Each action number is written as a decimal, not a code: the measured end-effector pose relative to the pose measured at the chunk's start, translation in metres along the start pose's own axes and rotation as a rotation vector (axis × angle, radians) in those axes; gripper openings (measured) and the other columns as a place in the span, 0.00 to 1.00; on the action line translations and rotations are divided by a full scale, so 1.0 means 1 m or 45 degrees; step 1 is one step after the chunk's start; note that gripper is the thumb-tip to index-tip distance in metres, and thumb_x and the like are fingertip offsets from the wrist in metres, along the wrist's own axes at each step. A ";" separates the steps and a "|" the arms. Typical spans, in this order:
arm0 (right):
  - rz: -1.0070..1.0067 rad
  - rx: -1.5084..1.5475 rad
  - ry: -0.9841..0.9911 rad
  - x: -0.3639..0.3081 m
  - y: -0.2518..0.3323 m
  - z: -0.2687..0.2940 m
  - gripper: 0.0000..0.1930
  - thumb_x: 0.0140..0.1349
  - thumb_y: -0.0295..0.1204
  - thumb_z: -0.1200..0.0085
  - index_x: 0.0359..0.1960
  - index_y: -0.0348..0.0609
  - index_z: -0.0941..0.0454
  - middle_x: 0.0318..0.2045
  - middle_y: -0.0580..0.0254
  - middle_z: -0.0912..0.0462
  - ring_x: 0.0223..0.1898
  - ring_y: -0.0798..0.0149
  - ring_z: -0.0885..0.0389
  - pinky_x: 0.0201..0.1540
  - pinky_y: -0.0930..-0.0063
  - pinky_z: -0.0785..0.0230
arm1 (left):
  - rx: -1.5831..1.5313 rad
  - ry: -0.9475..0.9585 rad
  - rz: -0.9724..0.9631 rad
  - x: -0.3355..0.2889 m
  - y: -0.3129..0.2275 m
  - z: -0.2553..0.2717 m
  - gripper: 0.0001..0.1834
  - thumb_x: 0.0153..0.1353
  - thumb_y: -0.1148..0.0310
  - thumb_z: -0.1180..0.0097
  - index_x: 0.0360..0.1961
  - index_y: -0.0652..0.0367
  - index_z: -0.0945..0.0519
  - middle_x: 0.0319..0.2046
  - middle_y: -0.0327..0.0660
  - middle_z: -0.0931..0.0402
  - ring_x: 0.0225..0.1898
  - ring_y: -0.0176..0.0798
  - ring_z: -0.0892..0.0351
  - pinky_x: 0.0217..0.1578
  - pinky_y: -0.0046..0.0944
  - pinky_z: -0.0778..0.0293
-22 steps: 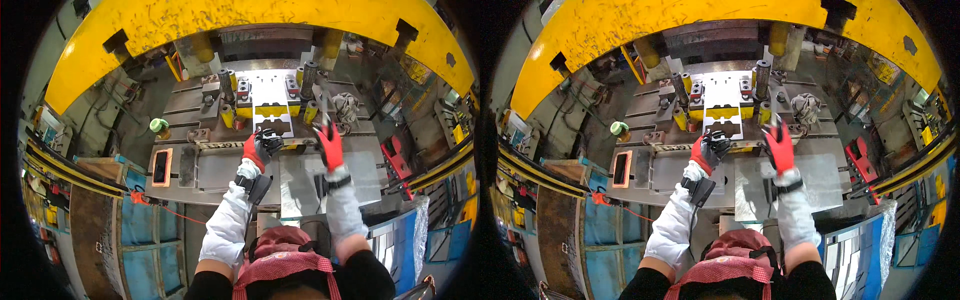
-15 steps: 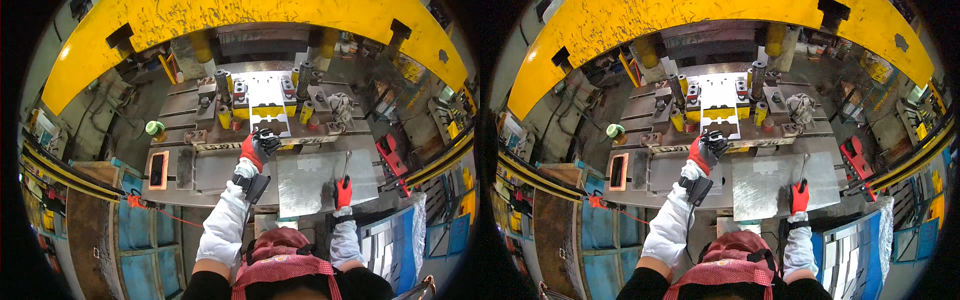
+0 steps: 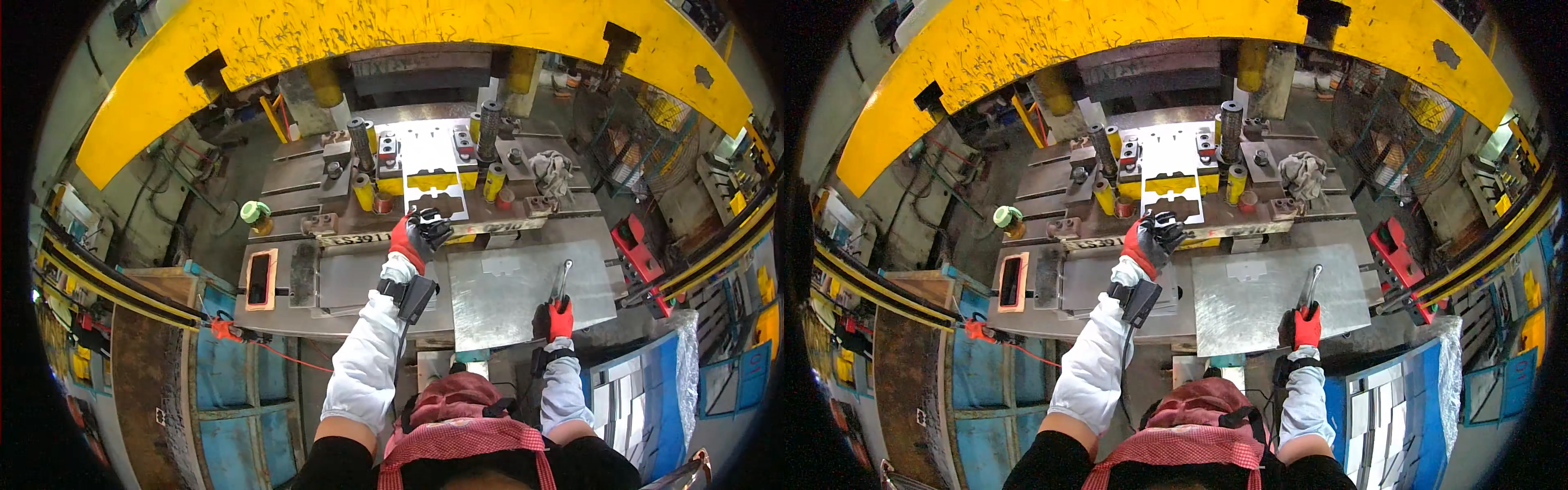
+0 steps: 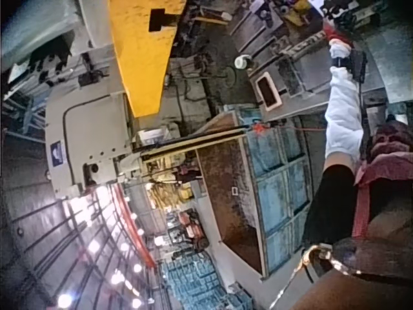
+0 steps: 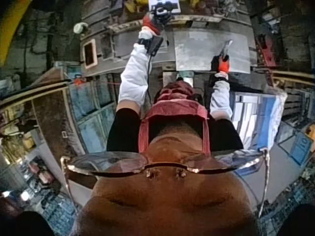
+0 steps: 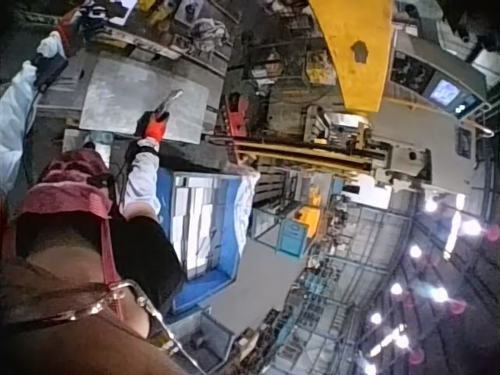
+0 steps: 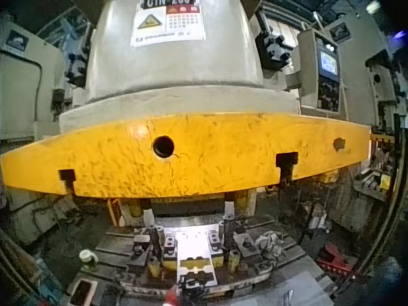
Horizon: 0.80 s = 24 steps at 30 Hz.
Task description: Organize metal workpieces and feed them into a large industrial press machine using a wrench for adjustments.
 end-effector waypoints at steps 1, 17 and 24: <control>-0.041 0.019 0.044 -0.002 0.003 0.000 0.32 0.52 0.39 0.42 0.58 0.40 0.38 0.44 0.48 0.22 0.47 0.55 0.24 0.48 0.66 0.33 | 0.010 0.007 -0.006 0.000 0.000 0.001 0.22 0.65 0.54 0.63 0.41 0.63 0.25 0.32 0.50 0.22 0.34 0.52 0.21 0.41 0.52 0.24; -0.028 0.071 0.037 -0.012 0.015 0.003 0.33 0.51 0.39 0.42 0.59 0.42 0.38 0.40 0.48 0.21 0.42 0.52 0.21 0.44 0.65 0.32 | 0.074 0.041 -0.076 0.001 -0.005 0.002 0.21 0.65 0.55 0.61 0.40 0.63 0.25 0.33 0.48 0.22 0.36 0.51 0.22 0.42 0.53 0.25; 0.002 0.124 0.050 0.000 -0.008 -0.003 0.34 0.52 0.39 0.42 0.59 0.41 0.39 0.42 0.48 0.22 0.45 0.52 0.23 0.47 0.65 0.33 | 0.038 0.000 -0.059 -0.005 -0.003 -0.001 0.21 0.65 0.55 0.60 0.42 0.64 0.26 0.37 0.48 0.23 0.38 0.52 0.23 0.43 0.53 0.25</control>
Point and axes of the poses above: each hand's wrist, its own x-axis towards the middle knuckle, its own z-axis out of the back of the hand, y = z × x, the point moved 10 cm from there along x, towards the middle knuckle
